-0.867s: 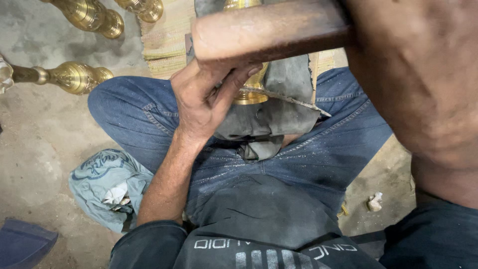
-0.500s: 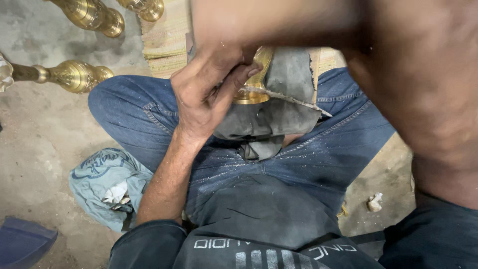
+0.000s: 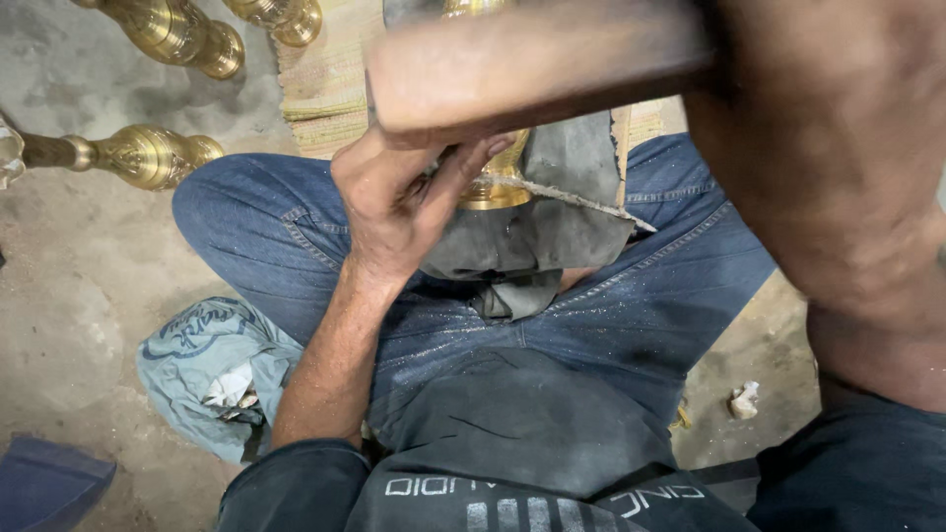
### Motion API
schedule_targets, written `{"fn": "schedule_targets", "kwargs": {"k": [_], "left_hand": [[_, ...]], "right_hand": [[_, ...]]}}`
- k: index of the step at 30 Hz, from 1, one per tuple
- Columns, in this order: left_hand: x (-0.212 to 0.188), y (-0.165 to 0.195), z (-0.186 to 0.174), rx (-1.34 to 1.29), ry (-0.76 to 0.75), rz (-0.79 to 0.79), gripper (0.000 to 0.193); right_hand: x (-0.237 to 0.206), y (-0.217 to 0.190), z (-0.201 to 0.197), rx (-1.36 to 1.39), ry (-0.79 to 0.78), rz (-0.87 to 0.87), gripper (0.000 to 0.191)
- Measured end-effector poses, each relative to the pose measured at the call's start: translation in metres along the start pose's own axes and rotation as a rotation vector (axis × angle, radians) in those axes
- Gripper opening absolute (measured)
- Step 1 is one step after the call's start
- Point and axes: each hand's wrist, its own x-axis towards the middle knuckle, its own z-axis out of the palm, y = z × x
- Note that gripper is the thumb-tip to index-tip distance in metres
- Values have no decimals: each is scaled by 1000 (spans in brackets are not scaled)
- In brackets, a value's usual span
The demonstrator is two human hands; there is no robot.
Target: The person sits cross-legged on the floor with a brass vase held against a cloth pad on their lap. They hold a chisel against the vase surface and strike it with a wooden mallet, engraving decorative patterns, repositioning the chisel and rotating the vase to work different areas.
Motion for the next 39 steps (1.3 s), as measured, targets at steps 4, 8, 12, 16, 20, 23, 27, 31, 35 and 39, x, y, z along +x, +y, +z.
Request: {"fn": "schedule_targets", "kwargs": {"k": [4, 8, 12, 16, 20, 23, 27, 31, 35, 39], "left_hand": [[2, 2, 1, -55, -2, -33, 24], [2, 2, 1, -35, -21, -44, 23], [-2, 0, -1, -14, 12, -7, 21], [-4, -3, -3, -4, -62, -116, 12], [-5, 0, -6, -11, -45, -32, 15], [-7, 2, -5, -43, -15, -54, 17], [-12, 4, 1, -26, 90, -86, 18], [-17, 7, 9, -27, 140, -129, 19], [-16, 9, 7, -62, 97, -162, 18], [-11, 10, 3, 14, 59, -108, 20]], "right_hand": [[-18, 9, 10, 38, -34, 0, 24], [-11, 6, 5, 20, -37, -21, 30], [-3, -2, -8, -26, -23, -30, 37], [-5, -6, -8, -34, 1, -24, 41], [-9, -4, -2, -24, 28, -9, 39], [-8, -5, 3, -14, 49, -1, 39], [-7, -5, 5, -8, 63, 8, 38], [-9, -4, 5, 0, 66, 14, 38], [-8, -2, 10, 14, 78, 19, 37], [-7, -1, 16, 37, 101, 21, 37]]}}
